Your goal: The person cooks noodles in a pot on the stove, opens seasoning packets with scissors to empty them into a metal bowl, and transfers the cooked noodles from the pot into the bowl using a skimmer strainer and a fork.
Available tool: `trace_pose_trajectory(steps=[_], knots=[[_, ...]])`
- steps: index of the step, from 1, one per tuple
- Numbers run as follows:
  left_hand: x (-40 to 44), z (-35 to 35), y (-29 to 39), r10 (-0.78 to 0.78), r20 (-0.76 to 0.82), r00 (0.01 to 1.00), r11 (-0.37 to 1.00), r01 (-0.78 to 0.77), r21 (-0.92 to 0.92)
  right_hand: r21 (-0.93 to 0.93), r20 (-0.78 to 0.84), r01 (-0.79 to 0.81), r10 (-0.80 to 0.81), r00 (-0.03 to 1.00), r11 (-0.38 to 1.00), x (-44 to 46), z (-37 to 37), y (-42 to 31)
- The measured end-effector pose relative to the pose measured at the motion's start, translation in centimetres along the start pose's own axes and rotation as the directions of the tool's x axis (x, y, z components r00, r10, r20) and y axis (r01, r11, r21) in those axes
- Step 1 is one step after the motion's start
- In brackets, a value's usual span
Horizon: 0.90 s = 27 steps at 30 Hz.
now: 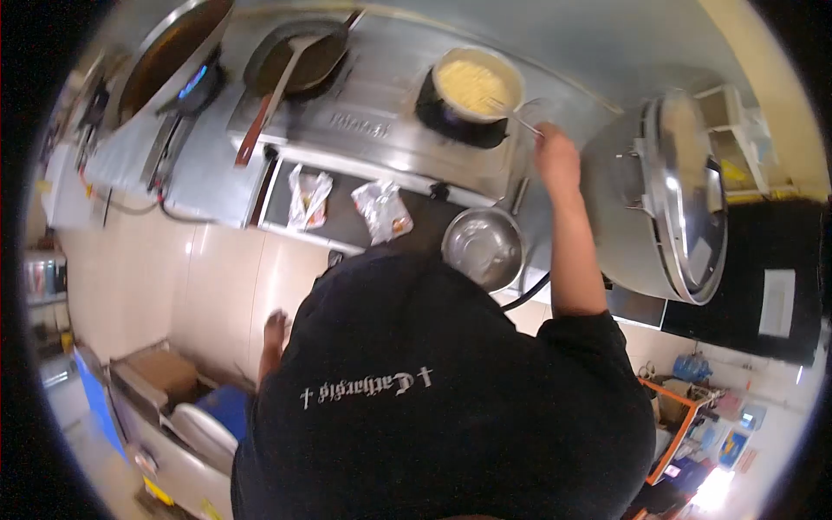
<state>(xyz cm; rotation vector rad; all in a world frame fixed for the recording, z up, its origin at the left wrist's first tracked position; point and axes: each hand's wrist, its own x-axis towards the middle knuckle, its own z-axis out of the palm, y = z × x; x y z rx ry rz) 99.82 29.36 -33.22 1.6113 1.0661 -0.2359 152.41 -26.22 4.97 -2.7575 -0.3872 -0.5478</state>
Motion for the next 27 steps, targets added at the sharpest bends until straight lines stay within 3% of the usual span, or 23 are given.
trace_pose_trajectory(steps=[1,2,3,4,6,8,10,12,14,15,16,17,18,20,21,25,27], knots=[[-2.9,0.5,5.5,0.154,-0.003,0.988,0.988,-0.154,0.002,0.142,-0.038,-0.015,0.021,0.999,0.99,-1.4,0.5,0.2],[-2.9,1.1,8.0,0.139,-0.007,0.99,0.969,-0.137,-0.208,0.28,-0.079,-0.027,0.051,0.996,0.96,-2.6,0.9,0.2],[-2.0,1.5,9.5,0.254,-0.029,0.967,0.942,-0.254,-0.218,0.392,-0.076,-0.092,0.132,0.988,0.915,-4.3,1.0,0.0],[-4.3,2.4,15.2,0.217,-0.092,0.972,0.968,-0.226,-0.108,0.495,-0.061,-0.16,0.218,0.974,0.854,-6.5,0.8,-0.3],[-3.0,3.3,18.8,0.496,-0.154,0.855,0.861,-0.507,-0.046,0.48,0.08,-0.22,0.207,0.975,0.849,-12.0,0.8,-0.1],[-4.9,4.7,26.1,0.626,-0.173,0.761,0.778,-0.625,0.063,0.331,0.278,-0.359,0.273,0.921,0.873,-18.0,0.9,-0.4],[-3.9,5.3,30.8,0.723,-0.055,0.689,0.68,-0.694,0.238,0.319,0.399,-0.556,0.423,0.814,0.768,-23.8,2.0,0.0],[-4.4,7.0,36.4,0.804,-0.001,0.594,0.555,-0.751,0.358,0.278,0.412,-0.529,0.398,0.82,0.802,-27.2,2.7,0.3],[-2.4,8.4,39.3,0.875,0.162,0.455,0.299,-0.774,0.559,0.234,0.416,-0.504,0.382,0.825,0.831,-28.5,2.7,0.0],[-1.0,8.9,40.3,0.875,0.17,0.453,0.296,-0.779,0.553,0.221,0.407,-0.431,0.319,0.856,0.875,-28.5,2.6,-0.4],[0.4,9.2,41.3,0.85,0.287,0.441,0.2,-0.776,0.598,0.206,0.397,-0.355,0.254,0.882,0.912,-28.1,2.3,-1.0],[1.4,9.4,42.0,0.811,0.398,0.428,0.099,-0.772,0.628,0.051,0.491,-0.391,0.318,0.811,0.919,-27.5,1.8,-1.5],[2.1,9.5,42.3,0.813,0.402,0.421,0.096,-0.778,0.62,0.044,0.485,-0.395,0.326,0.811,0.918,-26.8,1.1,-2.3],[3.4,9.6,42.7,0.607,0.534,0.588,-0.124,-0.594,0.795,-0.001,0.247,-0.156,0.151,0.957,0.988,-25.2,0.0,-4.7],[4.0,9.4,42.9,0.565,0.566,0.6,-0.165,-0.59,0.79,-0.011,0.248,-0.156,0.154,0.956,0.988,-24.4,0.1,-5.6],[5.2,9.2,42.8,0.553,0.591,0.586,-0.178,-0.61,0.772,0.28,0.2,-0.012,-0.047,0.979,0.96,-19.8,1.8,-12.6],[5.8,9.1,42.7,0.512,0.566,0.646,-0.068,-0.626,0.777,0.481,0.232,0.025,-0.155,0.96,0.877,-16.9,3.6,-17.5]])
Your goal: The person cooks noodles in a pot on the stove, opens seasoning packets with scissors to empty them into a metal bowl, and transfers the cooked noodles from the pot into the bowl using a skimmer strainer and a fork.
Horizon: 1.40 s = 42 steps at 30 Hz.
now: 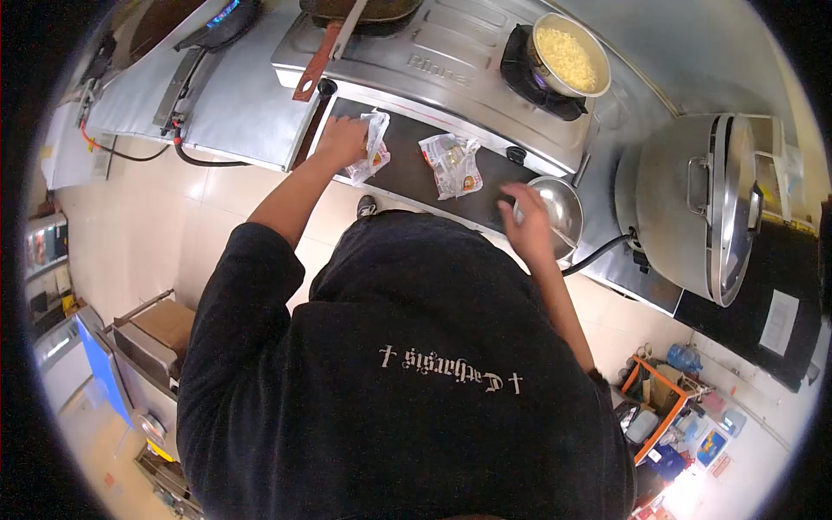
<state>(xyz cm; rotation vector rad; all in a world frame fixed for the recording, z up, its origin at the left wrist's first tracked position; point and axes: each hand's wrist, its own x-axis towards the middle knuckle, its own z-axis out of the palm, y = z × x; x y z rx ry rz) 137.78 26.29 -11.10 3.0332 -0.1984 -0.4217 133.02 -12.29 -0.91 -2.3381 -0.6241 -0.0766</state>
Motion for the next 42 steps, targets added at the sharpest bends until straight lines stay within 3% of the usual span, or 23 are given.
trace_pose_trajectory(steps=[2,4,6,7,8,10,13,15,19,21,22,24,30,32,35,37,39,40,42], knots=[[0.5,0.0,-0.1,-0.012,0.099,0.995,0.999,0.015,-0.029,0.076,0.172,-0.014,0.0,0.985,0.997,3.6,3.7,-2.3],[0.5,0.6,-1.1,-0.025,0.201,0.979,0.998,0.036,-0.05,0.163,0.234,0.115,-0.152,0.96,0.98,7.3,8.2,-4.7],[0.2,2.4,-2.0,0.055,-0.02,0.998,0.981,-0.058,-0.183,0.214,0.445,0.052,-0.145,0.884,0.975,10.2,12.4,-6.8],[0.0,2.5,-2.3,0.085,-0.137,0.987,0.964,-0.117,-0.239,0.21,0.442,0.041,-0.132,0.887,0.977,11.1,14.1,-7.2],[-0.1,2.5,-2.7,0.097,-0.197,0.976,0.948,-0.151,-0.279,0.042,0.522,0.066,-0.078,0.85,0.997,11.7,15.6,-7.6],[0.1,2.4,-3.8,0.116,-0.151,0.982,0.934,-0.16,-0.32,-0.22,0.627,0.073,0.084,0.774,0.973,12.4,18.5,-6.6],[0.3,2.3,-5.4,0.133,-0.069,0.989,0.878,-0.15,-0.455,-0.229,0.576,0.034,0.107,0.811,0.973,11.7,19.6,-5.7],[0.9,2.9,-6.5,0.129,-0.078,0.989,0.665,-0.145,-0.733,-0.232,0.556,-0.032,0.16,0.816,0.972,10.9,19.6,-5.5],[0.5,2.0,-7.0,0.149,-0.098,0.984,0.578,-0.167,-0.799,-0.184,0.477,-0.042,0.127,0.87,0.982,10.0,20.7,-5.0],[-0.4,1.1,-6.8,0.102,-0.2,0.974,0.435,-0.225,-0.872,-0.164,0.438,-0.04,0.109,0.892,0.986,10.2,21.0,-5.0],[-0.2,1.5,-6.8,0.111,-0.201,0.973,0.438,-0.23,-0.869,-0.201,0.469,-0.042,0.133,0.873,0.979,10.6,21.0,-5.1],[0.0,2.0,-6.4,0.002,-0.243,0.97,0.118,-0.242,-0.963,-0.239,0.489,-0.05,0.165,0.856,0.97,11.0,21.1,-5.4],[-0.1,0.4,-6.1,0.043,-0.292,0.955,-0.072,-0.289,-0.955,-0.311,0.521,-0.075,0.236,0.82,0.947,12.6,21.4,-5.4],[-0.6,-0.6,-5.5,-0.005,-0.287,0.958,-0.105,-0.286,-0.953,-0.285,0.302,-0.094,0.183,0.936,0.954,12.9,21.8,-5.6],[-1.6,-2.7,-4.6,-0.073,-0.271,0.96,-0.212,-0.28,-0.936,-0.125,0.229,-0.086,0.113,0.967,0.988,13.6,22.7,-5.2],[-2.7,-3.5,-4.4,-0.097,-0.258,0.961,-0.286,-0.275,-0.918,-0.171,0.273,-0.094,0.139,0.952,0.981,14.1,22.3,-6.3],[-4.5,-4.1,-4.4,-0.15,-0.15,0.977,-0.371,-0.196,-0.908,-0.21,0.309,-0.101,0.164,0.937,0.973,14.9,22.6,-6.8],[-5.0,-3.8,-4.8,-0.155,-0.149,0.977,-0.367,-0.197,-0.909,-0.284,0.425,-0.072,0.193,0.885,0.956,15.5,23.0,-6.7],[-6.4,-2.8,-6.2,-0.152,-0.066,0.986,-0.522,-0.137,-0.842,-0.334,0.549,-0.066,0.251,0.797,0.94,15.8,23.4,-6.6]])
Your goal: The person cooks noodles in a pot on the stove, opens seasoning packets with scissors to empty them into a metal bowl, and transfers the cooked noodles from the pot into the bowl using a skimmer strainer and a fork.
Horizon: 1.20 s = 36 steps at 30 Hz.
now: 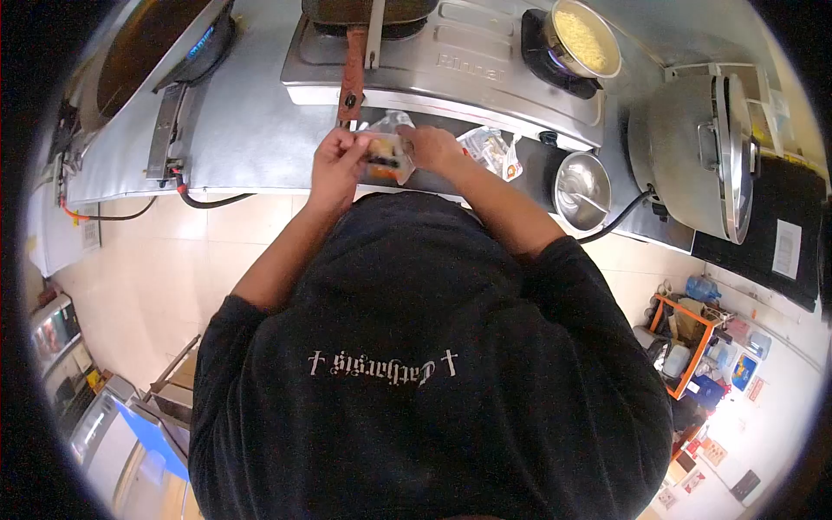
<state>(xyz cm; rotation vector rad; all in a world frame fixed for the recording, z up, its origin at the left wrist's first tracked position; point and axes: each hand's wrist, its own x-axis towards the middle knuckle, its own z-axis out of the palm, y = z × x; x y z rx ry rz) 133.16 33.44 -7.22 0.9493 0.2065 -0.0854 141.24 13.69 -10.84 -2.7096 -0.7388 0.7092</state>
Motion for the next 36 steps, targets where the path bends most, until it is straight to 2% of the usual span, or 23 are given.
trace_pose_trajectory(steps=[4,7,9,10,11,13,14,15,16,20,22,23,25,27,28,33,36], knots=[[-2.6,-2.4,2.3,-0.069,-0.085,0.994,0.995,0.062,-0.084,-0.001,0.032,-0.023,0.023,0.999,1.0,0.1,-0.3,-0.4],[-3.1,-4.8,2.4,-0.116,-0.132,0.984,0.985,0.098,-0.14,-0.017,-0.007,-0.054,0.054,0.999,0.998,0.9,0.0,-0.2],[-2.8,-5.6,2.2,-0.216,-0.124,0.969,0.926,0.243,0.29,0.015,-0.009,-0.021,0.021,1.0,1.0,1.0,0.2,0.0],[-2.2,-4.7,0.9,0.099,0.005,0.995,0.796,-0.082,0.6,0.014,-0.008,-0.021,0.021,1.0,1.0,1.2,0.5,0.2],[-1.8,-4.4,0.4,0.053,0.023,0.998,0.791,-0.057,0.61,0.064,-0.066,0.002,0.003,0.998,0.998,1.3,0.8,0.3],[-0.5,-2.0,1.3,0.054,0.266,0.963,0.482,-0.258,0.837,0.106,-0.121,0.023,-0.011,0.993,0.994,1.9,2.0,0.9],[0.5,-2.4,0.3,0.056,0.266,0.962,0.487,-0.259,0.834,0.122,-0.132,0.013,0.004,0.991,0.992,2.3,2.6,1.3],[1.4,-3.2,-1.5,-0.043,0.379,0.924,0.251,-0.357,0.899,0.139,-0.141,0.002,0.018,0.99,0.99,2.4,2.9,1.5],[1.8,-3.2,-2.1,-0.166,0.458,0.873,0.009,-0.463,0.886,0.134,-0.138,-0.001,0.02,0.99,0.991,2.2,2.9,1.5],[1.8,-2.7,-3.0,-0.237,0.403,0.884,0.008,-0.413,0.911,0.196,-0.151,-0.015,0.045,0.987,0.98,1.4,2.5,1.6],[1.6,-2.5,-3.0,-0.326,0.271,0.906,-0.083,-0.313,0.946,0.209,-0.181,-0.018,0.057,0.982,0.978,0.5,1.7,0.9],[1.6,-2.8,-3.4,-0.329,0.271,0.905,-0.08,-0.312,0.947,0.18,-0.186,-0.061,0.095,0.978,0.982,0.0,1.3,0.6],[1.5,-3.7,-4.4,-0.27,0.368,0.89,-0.016,-0.386,0.922,0.149,-0.19,-0.105,0.133,0.973,0.983,-0.4,1.1,0.7],[1.3,-4.3,-5.1,-0.254,0.391,0.885,-0.033,-0.412,0.911,0.083,-0.179,-0.021,0.036,0.983,0.996,-0.6,0.9,0.8],[1.3,-4.4,-5.2,-0.236,0.416,0.878,-0.055,-0.439,0.897,0.086,-0.179,-0.025,0.04,0.983,0.996,-0.5,0.6,0.7],[0.8,-4.3,-5.2,-0.227,0.419,0.879,-0.033,-0.437,0.899,-0.018,-0.049,-0.077,0.076,0.996,0.997,1.4,0.8,0.9],[0.9,-4.3,-5.2,-0.233,0.415,0.88,-0.038,-0.434,0.9,-0.066,-0.033,-0.112,0.11,0.993,0.992,1.9,1.3,1.0]])
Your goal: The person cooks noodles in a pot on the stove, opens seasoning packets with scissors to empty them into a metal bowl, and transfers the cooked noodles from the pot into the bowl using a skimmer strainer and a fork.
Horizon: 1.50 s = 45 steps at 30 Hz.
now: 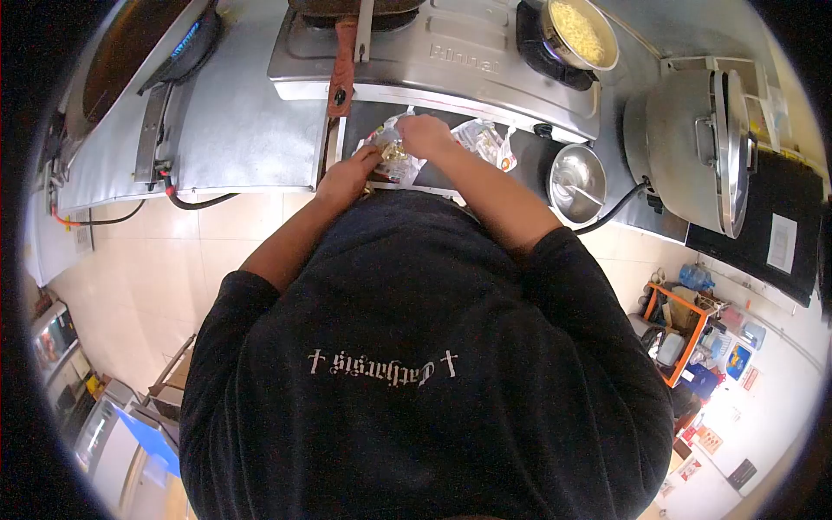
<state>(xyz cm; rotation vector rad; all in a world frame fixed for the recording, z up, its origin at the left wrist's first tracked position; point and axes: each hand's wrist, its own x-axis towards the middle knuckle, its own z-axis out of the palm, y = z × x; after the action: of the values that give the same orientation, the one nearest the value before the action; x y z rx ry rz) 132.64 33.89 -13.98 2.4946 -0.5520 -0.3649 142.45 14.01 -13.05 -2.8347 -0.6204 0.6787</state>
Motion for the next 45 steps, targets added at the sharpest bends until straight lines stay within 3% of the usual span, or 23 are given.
trace_pose_trajectory(steps=[4,6,7,9,10,12,15,17,19,21,25,27,29,31,32,35,36,37,39,41,43,44,45], knots=[[-0.1,-0.1,0.0,0.005,0.011,1.0,0.999,-0.006,0.05,0.143,-0.044,-0.023,0.03,0.999,0.99,-0.2,0.8,0.5],[-0.5,-0.8,0.8,-0.025,0.01,1.0,0.999,0.025,0.032,0.392,-0.168,0.08,-0.015,0.986,0.917,-1.2,0.6,0.8],[-0.5,-1.3,1.1,-0.052,0.004,0.999,0.998,0.052,0.023,0.388,-0.168,0.083,-0.019,0.986,0.918,-1.6,0.3,0.7],[-0.7,-1.5,1.3,-0.057,-0.001,0.998,0.998,0.057,0.017,0.506,-0.397,0.245,-0.028,0.917,0.827,-2.9,-0.2,0.4],[-0.7,-1.6,1.3,-0.059,-0.003,0.998,0.998,0.059,0.015,0.505,-0.398,0.245,-0.029,0.917,0.828,-3.6,-0.6,-0.1],[-0.5,-1.4,0.9,-0.059,-0.028,0.998,0.998,0.059,-0.002,0.511,-0.586,0.441,-0.076,0.806,0.738,-4.8,-1.4,-0.6],[-0.7,-1.8,1.6,-0.072,-0.078,0.994,0.997,0.068,-0.048,0.445,-0.676,0.465,-0.053,0.735,0.766,-5.2,-1.3,-0.8],[-0.7,-2.3,2.0,-0.079,-0.106,0.991,0.995,0.072,-0.071,0.474,-0.664,0.427,-0.005,0.747,0.77,-5.2,-1.4,-1.1],[-0.8,-2.2,1.7,0.012,-0.164,0.986,0.996,-0.026,-0.083,0.505,-0.649,0.388,0.043,0.76,0.771,-5.4,-1.4,-1.2],[-0.7,-2.2,1.4,0.011,-0.175,0.984,0.995,-0.028,-0.095,0.684,-0.547,0.386,0.085,0.833,0.619,-5.7,-1.4,-1.2],[-0.5,-2.4,1.0,-0.024,-0.161,0.987,0.989,0.001,-0.145,0.632,-0.606,0.475,0.007,0.796,0.612,-6.1,-1.4,-0.5],[-1.0,-2.8,1.1,0.011,-0.236,0.972,0.988,-0.047,-0.148,0.849,-0.497,0.477,0.037,0.867,0.229,-6.5,-1.7,0.1],[-1.7,-4.0,2.2,0.041,-0.308,0.951,0.985,-0.09,-0.148,0.874,-0.468,0.451,0.059,0.882,0.181,-7.0,-2.6,0.7],[-2.7,-5.7,3.6,-0.224,-0.286,0.932,0.896,0.082,-0.436,0.899,-0.431,0.421,0.071,0.9,0.12,-7.4,-2.7,1.2],[-2.9,-5.3,3.3,-0.182,-0.45,0.875,0.912,-0.021,-0.409,0.922,-0.385,0.376,0.112,0.916,0.094,-7.5,-2.5,1.6],[-4.1,-5.2,2.1,-0.341,-0.4,0.851,0.863,0.115,-0.491,0.928,-0.37,0.37,0.145,0.917,0.03,-8.1,-3.2,1.3],[-4.3,-5.5,2.5,-0.401,-0.398,0.825,0.781,0.081,-0.619,0.939,-0.31,0.328,0.157,0.938,-0.104,-8.9,-4.0,0.8],[-4.3,-5.7,2.7,-0.408,-0.401,0.82,0.782,0.087,-0.617,0.931,-0.246,0.279,0.16,0.956,-0.236,-9.6,-4.4,0.7],[-4.1,-6.1,3.2,-0.468,-0.397,0.79,0.596,-0.05,-0.802,0.932,-0.255,0.28,0.135,0.958,-0.23,-9.9,-4.4,1.0],[-3.3,-5.9,3.5,-0.51,-0.32,0.798,0.501,-0.026,-0.865,0.956,-0.179,0.229,0.254,0.951,-0.184,-10.9,-4.9,1.8],[-2.1,-4.6,2.3,-0.581,-0.221,0.784,0.355,0.0,-0.935,0.975,-0.159,0.203,0.35,0.923,-0.093,-10.0,-2.7,7.4],[-1.3,-3.9,2.1,-0.6,-0.21,0.772,0.253,-0.066,-0.965,0.932,-0.295,0.178,0.371,0.881,0.317,-10.0,-2.4,10.5],[-0.6,-2.9,1.1,-0.592,-0.195,0.782,0.21,-0.085,-0.974,0.735,-0.421,0.104,0.33,0.845,0.67,-10.4,-2.4,12.3]])
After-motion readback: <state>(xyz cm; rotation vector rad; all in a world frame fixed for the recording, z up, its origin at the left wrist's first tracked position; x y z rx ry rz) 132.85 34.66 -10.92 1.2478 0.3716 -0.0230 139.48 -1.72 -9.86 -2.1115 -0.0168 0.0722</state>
